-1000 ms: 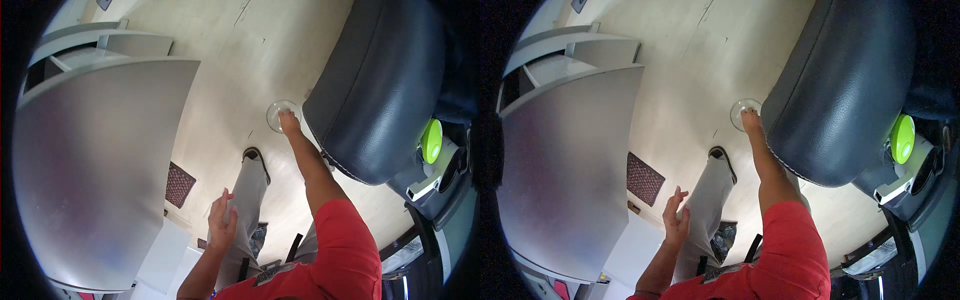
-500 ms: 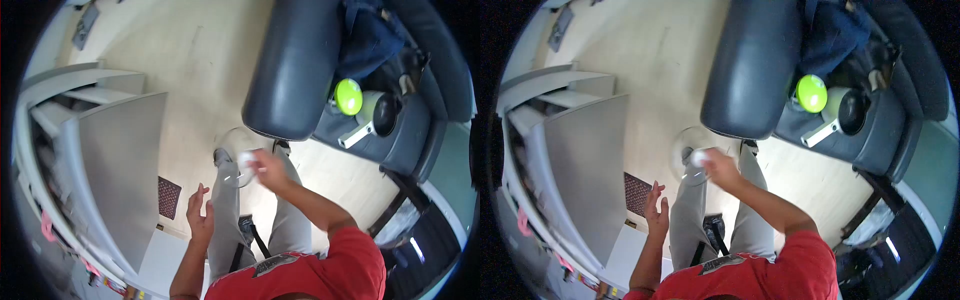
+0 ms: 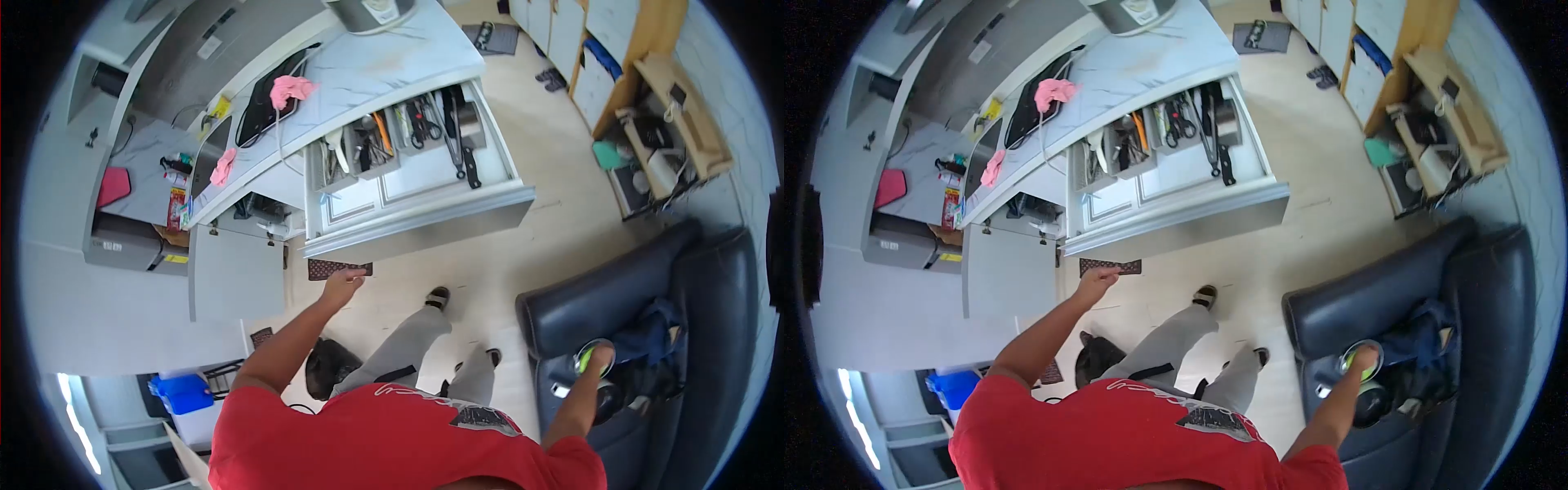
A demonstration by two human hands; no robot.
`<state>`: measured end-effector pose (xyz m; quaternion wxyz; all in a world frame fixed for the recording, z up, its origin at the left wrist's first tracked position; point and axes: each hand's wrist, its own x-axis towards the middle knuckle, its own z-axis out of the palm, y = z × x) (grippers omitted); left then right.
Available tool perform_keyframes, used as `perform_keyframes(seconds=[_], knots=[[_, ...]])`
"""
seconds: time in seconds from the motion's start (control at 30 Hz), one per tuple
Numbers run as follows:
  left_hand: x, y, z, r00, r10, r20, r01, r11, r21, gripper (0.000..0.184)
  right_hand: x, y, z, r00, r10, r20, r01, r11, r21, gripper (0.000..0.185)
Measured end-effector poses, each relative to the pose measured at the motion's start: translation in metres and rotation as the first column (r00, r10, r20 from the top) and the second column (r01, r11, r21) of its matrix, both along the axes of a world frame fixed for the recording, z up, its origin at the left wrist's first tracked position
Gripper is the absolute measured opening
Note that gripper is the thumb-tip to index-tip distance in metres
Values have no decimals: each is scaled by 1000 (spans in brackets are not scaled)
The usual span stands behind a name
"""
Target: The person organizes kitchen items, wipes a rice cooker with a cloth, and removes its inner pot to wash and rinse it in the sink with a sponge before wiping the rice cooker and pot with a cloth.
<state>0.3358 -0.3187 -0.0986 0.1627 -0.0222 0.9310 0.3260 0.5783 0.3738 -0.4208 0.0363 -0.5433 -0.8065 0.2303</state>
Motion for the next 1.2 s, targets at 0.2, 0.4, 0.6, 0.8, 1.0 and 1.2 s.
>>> perform_keyframes(seconds=[0.2,0.4,0.6,0.8,1.0,1.2], knots=[[-63,-59,-79,978,-207,10,187,862,-471,41,-191,-233,232,836,-53,-546,-435,543,-719,19],[-50,-21,-24,999,27,19,-21,959,-284,45,-319,-360,296,792,57,-608,-551,495,-672,21],[-68,-40,-4,963,-183,196,196,979,-51,30,-346,-366,302,902,-50,-429,-335,546,-768,26],[-89,-44,-19,946,-263,189,287,952,-109,38,-365,-376,304,831,-164,-531,-394,499,-772,25],[-150,-44,-13,998,-16,-56,13,998,-54,34,-434,-381,314,877,-75,-475,-405,415,-814,26],[-182,-43,-32,958,-5,-287,-51,981,-186,25,-468,-371,308,875,-14,-484,-453,330,-828,31]])
